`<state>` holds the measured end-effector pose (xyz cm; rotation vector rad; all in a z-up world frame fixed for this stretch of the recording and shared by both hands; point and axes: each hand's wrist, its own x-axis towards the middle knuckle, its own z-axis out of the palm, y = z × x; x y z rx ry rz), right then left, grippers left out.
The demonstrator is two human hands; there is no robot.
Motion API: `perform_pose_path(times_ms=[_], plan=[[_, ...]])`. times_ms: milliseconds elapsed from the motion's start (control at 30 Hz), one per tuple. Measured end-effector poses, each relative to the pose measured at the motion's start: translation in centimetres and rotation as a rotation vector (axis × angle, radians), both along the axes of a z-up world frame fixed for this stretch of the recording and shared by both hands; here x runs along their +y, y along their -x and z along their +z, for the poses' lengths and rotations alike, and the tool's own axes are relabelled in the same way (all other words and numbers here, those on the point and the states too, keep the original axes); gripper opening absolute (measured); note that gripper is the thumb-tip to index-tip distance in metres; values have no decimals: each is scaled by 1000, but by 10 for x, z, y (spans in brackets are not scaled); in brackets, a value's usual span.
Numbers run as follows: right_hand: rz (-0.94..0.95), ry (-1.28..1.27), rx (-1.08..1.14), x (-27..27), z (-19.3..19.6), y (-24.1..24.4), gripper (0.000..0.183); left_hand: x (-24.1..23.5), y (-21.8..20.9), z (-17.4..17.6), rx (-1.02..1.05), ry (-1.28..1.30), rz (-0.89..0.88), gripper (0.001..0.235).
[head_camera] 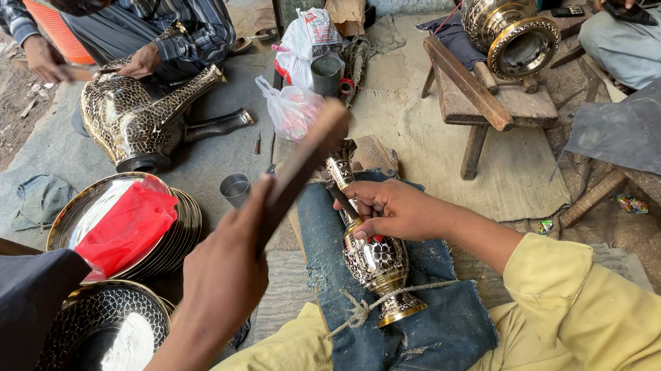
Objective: The person uses a hammer and chisel to engrave decorative patterns on a brass vase. They repeatedly strike the chisel against the vase surface to create intricate designs while seated on the floor.
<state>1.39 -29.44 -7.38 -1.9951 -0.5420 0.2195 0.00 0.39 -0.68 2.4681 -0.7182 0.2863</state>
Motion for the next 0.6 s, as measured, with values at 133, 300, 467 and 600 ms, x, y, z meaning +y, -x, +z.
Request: perform_pose_path(times_ms=[133,300,467,600], plan=[[7,12,-6,0,2,2,50,-4,2,-1,81,348,25,103],[31,-12,-34,0,3,-1,50,-2,5,1,119,88,73,95],[50,-43,-14,-3,-1,0,49,1,5,0,123,-168,7,92],[48,-69,14,-4,-5,-1,52,4,12,-1,62,87,-7,97]])
